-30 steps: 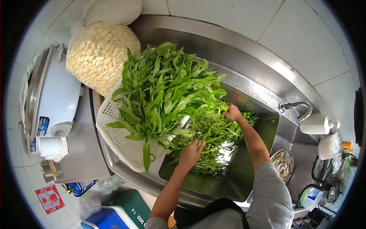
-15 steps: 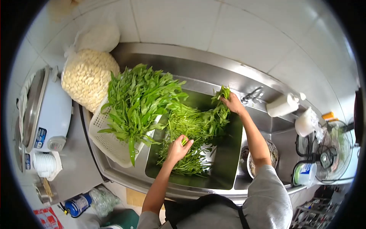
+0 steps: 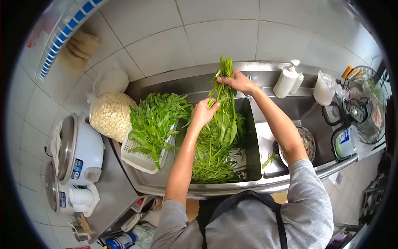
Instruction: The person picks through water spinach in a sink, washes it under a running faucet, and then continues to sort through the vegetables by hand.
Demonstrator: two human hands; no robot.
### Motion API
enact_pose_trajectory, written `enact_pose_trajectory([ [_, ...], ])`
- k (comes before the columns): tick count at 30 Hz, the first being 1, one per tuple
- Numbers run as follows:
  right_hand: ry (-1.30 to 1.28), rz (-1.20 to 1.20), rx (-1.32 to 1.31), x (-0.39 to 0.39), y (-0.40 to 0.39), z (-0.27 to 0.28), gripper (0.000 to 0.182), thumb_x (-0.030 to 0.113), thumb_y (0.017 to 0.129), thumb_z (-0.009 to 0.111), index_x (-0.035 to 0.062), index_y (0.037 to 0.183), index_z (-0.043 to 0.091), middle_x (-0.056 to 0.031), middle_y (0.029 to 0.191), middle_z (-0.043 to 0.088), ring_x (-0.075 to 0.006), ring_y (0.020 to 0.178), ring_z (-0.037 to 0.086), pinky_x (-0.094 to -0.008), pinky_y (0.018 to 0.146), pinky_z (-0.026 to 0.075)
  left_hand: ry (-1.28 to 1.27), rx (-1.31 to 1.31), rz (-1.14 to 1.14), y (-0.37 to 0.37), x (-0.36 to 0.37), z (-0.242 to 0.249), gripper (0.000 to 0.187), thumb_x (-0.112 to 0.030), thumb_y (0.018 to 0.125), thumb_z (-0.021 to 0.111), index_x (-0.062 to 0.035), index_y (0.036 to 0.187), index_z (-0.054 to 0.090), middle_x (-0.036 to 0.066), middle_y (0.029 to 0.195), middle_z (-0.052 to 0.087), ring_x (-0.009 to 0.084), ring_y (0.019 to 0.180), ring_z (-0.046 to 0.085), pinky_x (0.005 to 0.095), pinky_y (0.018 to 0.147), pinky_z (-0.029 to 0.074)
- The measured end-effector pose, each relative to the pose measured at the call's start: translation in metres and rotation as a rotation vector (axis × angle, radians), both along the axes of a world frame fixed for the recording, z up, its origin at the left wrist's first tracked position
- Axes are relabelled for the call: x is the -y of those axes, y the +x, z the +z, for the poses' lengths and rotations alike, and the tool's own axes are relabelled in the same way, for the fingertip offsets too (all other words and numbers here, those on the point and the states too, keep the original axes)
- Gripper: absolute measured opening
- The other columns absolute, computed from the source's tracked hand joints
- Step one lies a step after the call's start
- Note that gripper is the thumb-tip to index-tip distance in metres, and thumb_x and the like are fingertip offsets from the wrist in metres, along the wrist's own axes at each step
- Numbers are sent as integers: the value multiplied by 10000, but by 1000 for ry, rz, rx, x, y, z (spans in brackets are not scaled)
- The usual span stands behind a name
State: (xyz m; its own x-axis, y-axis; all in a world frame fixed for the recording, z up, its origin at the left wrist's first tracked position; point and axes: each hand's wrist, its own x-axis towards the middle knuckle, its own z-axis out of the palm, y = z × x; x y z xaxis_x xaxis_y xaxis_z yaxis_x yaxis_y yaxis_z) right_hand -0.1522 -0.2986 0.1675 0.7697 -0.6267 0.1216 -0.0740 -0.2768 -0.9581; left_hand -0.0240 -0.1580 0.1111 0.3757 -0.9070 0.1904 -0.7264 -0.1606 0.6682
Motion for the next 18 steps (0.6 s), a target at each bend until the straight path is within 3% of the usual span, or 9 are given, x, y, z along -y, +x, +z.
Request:
enact_pose_trajectory([
  [3, 102, 128, 103, -5, -14, -3, 370, 278, 808, 646, -39, 991, 589, -102, 886, 644, -160, 799, 596, -300, 740, 468, 61, -48, -80, 3, -2, 7, 297, -335, 775, 631, -55, 874, 625, 71, 495, 511, 198, 464, 490, 348, 504, 400],
  [5, 92, 120, 60, -4, -20, -9, 398, 299, 781, 680, -31, 984, 587, -91, 850, 640, -145, 751, 599, -293, 696, 477, 102, -182, -188, 6, -13, 15, 233, -270, 794, 645, -42, 793, 595, -7, 543, 500, 73, 507, 413, 268, 493, 372],
  [7, 135, 203, -33, -6, -29, -6, 365, 317, 770, 689, 4, 934, 596, -52, 813, 620, -116, 711, 579, -265, 652, 464, 112, -146, -302, 16, -19, 19, 274, -305, 798, 647, -38, 852, 628, -12, 625, 564, 67, 590, 457, 254, 566, 409],
  [9, 104, 178, -51, -15, -34, -4, 342, 312, 742, 716, 21, 864, 585, -21, 696, 572, -84, 592, 516, -230, 530, 415, 5, -110, -412, 26, -20, 8, 281, -313, 805, 641, -40, 866, 628, -12, 608, 547, 64, 562, 442, 252, 537, 393],
  [11, 81, 185, -127, -12, -35, -11, 371, 312, 715, 734, 26, 903, 593, -27, 730, 590, -84, 569, 496, -234, 514, 430, 326, -232, -304, 9, -36, 39, 262, -292, 832, 610, -36, 889, 617, -38, 546, 459, 52, 458, 363, 238, 436, 294],
  [14, 82, 160, -183, -15, -36, -18, 363, 322, 701, 743, 32, 865, 596, -21, 685, 579, -79, 550, 488, -231, 500, 416, 419, -504, -383, 11, -39, 32, 176, -226, 854, 580, -52, 834, 587, -82, 518, 356, 17, 443, 275, 211, 406, 208],
  [18, 103, 205, -196, -18, -34, -25, 356, 323, 710, 740, 31, 852, 595, -21, 686, 577, -78, 546, 479, -236, 494, 406, 444, -666, -393, 10, -42, 20, 112, -171, 850, 549, -75, 796, 564, -99, 557, 340, 14, 456, 280, 193, 410, 218],
])
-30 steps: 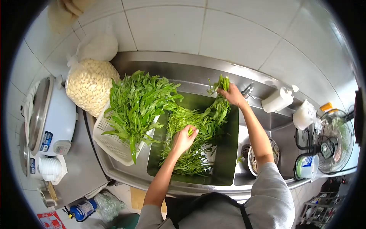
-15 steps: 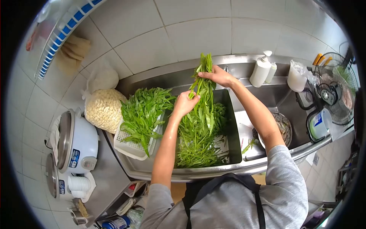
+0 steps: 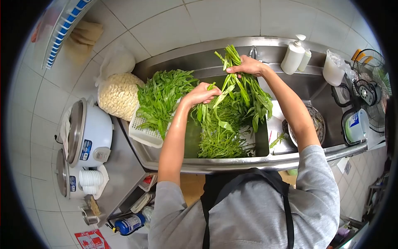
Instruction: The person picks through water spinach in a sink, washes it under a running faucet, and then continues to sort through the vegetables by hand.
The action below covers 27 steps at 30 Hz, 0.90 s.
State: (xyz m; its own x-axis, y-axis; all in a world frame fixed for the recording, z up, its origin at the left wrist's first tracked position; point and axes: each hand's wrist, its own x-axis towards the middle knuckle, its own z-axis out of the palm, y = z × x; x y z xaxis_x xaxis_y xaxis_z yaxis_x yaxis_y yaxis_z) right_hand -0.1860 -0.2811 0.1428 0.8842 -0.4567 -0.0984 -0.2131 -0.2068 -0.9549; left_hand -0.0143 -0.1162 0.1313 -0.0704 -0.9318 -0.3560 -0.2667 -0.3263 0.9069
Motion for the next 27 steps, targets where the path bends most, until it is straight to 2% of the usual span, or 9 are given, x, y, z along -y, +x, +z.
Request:
enact_pose_trajectory([
  [9, 60, 42, 46, -20, 2, -7, 312, 277, 726, 738, 22, 839, 598, -25, 706, 580, -89, 557, 484, -235, 516, 402, -172, 41, 262, -11, -8, -38, 164, -201, 774, 552, -48, 716, 566, -48, 527, 388, 48, 441, 316, 228, 415, 251],
  [11, -15, 27, 54, -23, 5, -12, 314, 291, 737, 726, 18, 832, 602, -29, 700, 581, -90, 561, 493, -246, 516, 408, -176, 65, 525, -11, -9, -47, 204, -231, 754, 562, -34, 707, 567, -37, 510, 373, 65, 431, 322, 238, 415, 262],
  [13, -48, -64, 92, -19, 13, -34, 343, 315, 733, 726, 17, 853, 606, -29, 716, 586, -91, 554, 494, -245, 520, 413, -265, -204, 831, 4, -8, -75, 224, -243, 742, 560, -24, 697, 565, -31, 505, 378, 80, 433, 332, 240, 424, 271],
  [17, 111, -206, 153, -26, 10, -33, 384, 332, 714, 742, 29, 886, 580, -4, 694, 549, -75, 539, 477, -230, 488, 403, -329, -236, 945, 11, -14, -106, 288, -295, 853, 448, -25, 794, 529, -12, 566, 430, 87, 535, 466, 238, 527, 375],
  [19, 150, -209, 70, -26, 11, -33, 380, 324, 709, 747, 26, 880, 583, -11, 694, 553, -76, 531, 480, -232, 471, 404, -364, -232, 898, 2, -21, -84, 297, -329, 863, 498, -34, 844, 534, 16, 644, 487, 108, 593, 528, 260, 603, 420],
  [21, 172, -122, 62, -26, 16, -40, 399, 363, 692, 751, 24, 857, 619, -29, 715, 586, -83, 531, 490, -238, 492, 406, -221, 174, 647, -19, -26, -37, 310, -333, 839, 579, -25, 852, 551, 11, 659, 515, 108, 557, 516, 272, 597, 430],
  [22, 174, -94, 51, -28, 19, -43, 389, 357, 687, 755, 23, 839, 627, -27, 690, 588, -83, 525, 489, -241, 488, 406, -724, 300, 550, -20, -10, -53, 292, -307, 803, 638, -25, 850, 578, -22, 586, 502, 75, 493, 455, 259, 518, 394],
  [25, 171, -1, 101, -34, 24, -40, 331, 305, 709, 744, 21, 838, 634, -37, 691, 613, -88, 550, 499, -240, 525, 421, -410, 431, 410, -18, -6, -38, 277, -300, 798, 638, -28, 819, 591, -33, 528, 480, 58, 467, 399, 253, 469, 349],
  [27, 166, 25, 90, -30, 20, -39, 323, 295, 714, 740, 17, 839, 634, -42, 711, 622, -88, 563, 502, -239, 535, 424, -444, 427, 408, -12, -8, -36, 252, -286, 788, 642, -40, 807, 595, -18, 522, 465, 55, 480, 379, 248, 471, 328],
])
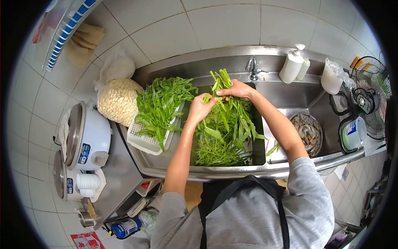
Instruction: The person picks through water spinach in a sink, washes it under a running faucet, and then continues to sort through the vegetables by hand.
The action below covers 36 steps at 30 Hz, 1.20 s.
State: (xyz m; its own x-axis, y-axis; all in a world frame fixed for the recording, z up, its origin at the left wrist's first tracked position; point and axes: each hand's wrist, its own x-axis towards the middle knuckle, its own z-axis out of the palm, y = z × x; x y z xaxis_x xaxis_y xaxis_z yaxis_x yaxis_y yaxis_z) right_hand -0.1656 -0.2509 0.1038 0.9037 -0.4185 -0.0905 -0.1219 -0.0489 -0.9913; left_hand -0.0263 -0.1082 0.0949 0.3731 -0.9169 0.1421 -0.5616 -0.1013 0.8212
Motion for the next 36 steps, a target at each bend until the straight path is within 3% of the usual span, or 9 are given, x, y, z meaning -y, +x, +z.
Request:
enact_pose_trajectory([
  [2, -4, 25, -62, 11, -8, -8, 300, 259, 731, 726, 6, 860, 628, -56, 768, 644, -92, 590, 510, -245, 555, 435, 107, 30, 59, 6, -7, 7, 308, -291, 767, 649, 4, 843, 599, 93, 614, 568, 112, 553, 490, 297, 553, 417],
  [6, 93, -51, -103, 32, -28, -22, 258, 196, 780, 683, -10, 909, 596, -90, 804, 640, -114, 623, 553, -239, 538, 456, 129, 68, 53, 25, -27, 2, 267, -290, 763, 659, -31, 759, 594, 34, 551, 535, 99, 510, 430, 290, 534, 399],
  [8, 229, -127, -93, 38, -32, -26, 235, 161, 821, 633, -21, 952, 564, -121, 836, 630, -137, 657, 584, -225, 529, 477, 465, 200, -5, 32, -36, -11, 320, -336, 754, 666, -28, 831, 638, 91, 630, 603, 164, 546, 532, 318, 582, 440],
  [9, 260, -130, -65, 38, -34, -26, 237, 158, 830, 620, -33, 954, 555, -134, 849, 628, -151, 668, 595, -228, 533, 491, 342, 438, 38, 29, -41, -27, 387, -384, 760, 651, -34, 927, 656, 162, 739, 645, 253, 661, 620, 358, 639, 469],
  [12, 357, -171, -14, 34, -27, -25, 226, 128, 842, 590, -60, 957, 541, -173, 869, 621, -182, 677, 615, -243, 512, 508, 242, 295, 107, 6, -28, -44, 436, -414, 771, 628, -29, 976, 646, 205, 820, 644, 299, 774, 637, 379, 690, 476],
  [18, 573, -230, 78, 17, -6, -25, 207, 109, 850, 557, -71, 950, 530, -220, 898, 618, -237, 730, 645, -277, 521, 539, 361, 223, -46, -43, -16, -21, 371, -379, 785, 617, -38, 929, 650, 120, 677, 616, 186, 587, 549, 323, 618, 456],
  [23, 212, -208, -65, 21, -21, -21, 292, 235, 786, 668, -18, 905, 584, -120, 775, 633, -147, 581, 576, -268, 486, 492, 283, -22, -187, -7, -20, -41, 257, -264, 803, 625, -16, 866, 643, 45, 695, 634, 85, 633, 513, 288, 641, 444],
  [26, 85, -170, -139, 22, -24, -22, 382, 334, 726, 726, -14, 830, 606, -81, 711, 606, -109, 538, 525, -268, 487, 448, 438, -235, -248, 0, -30, -15, 229, -259, 829, 608, -42, 900, 631, -33, 590, 498, 42, 481, 393, 227, 453, 334],
  [36, 147, -264, -119, 4, -5, -33, 275, 263, 744, 718, 10, 782, 616, -58, 672, 587, -98, 509, 464, -261, 470, 406, 265, -322, -185, -12, -15, -29, 244, -269, 824, 608, -28, 852, 633, -47, 581, 470, 43, 504, 370, 231, 458, 323],
])
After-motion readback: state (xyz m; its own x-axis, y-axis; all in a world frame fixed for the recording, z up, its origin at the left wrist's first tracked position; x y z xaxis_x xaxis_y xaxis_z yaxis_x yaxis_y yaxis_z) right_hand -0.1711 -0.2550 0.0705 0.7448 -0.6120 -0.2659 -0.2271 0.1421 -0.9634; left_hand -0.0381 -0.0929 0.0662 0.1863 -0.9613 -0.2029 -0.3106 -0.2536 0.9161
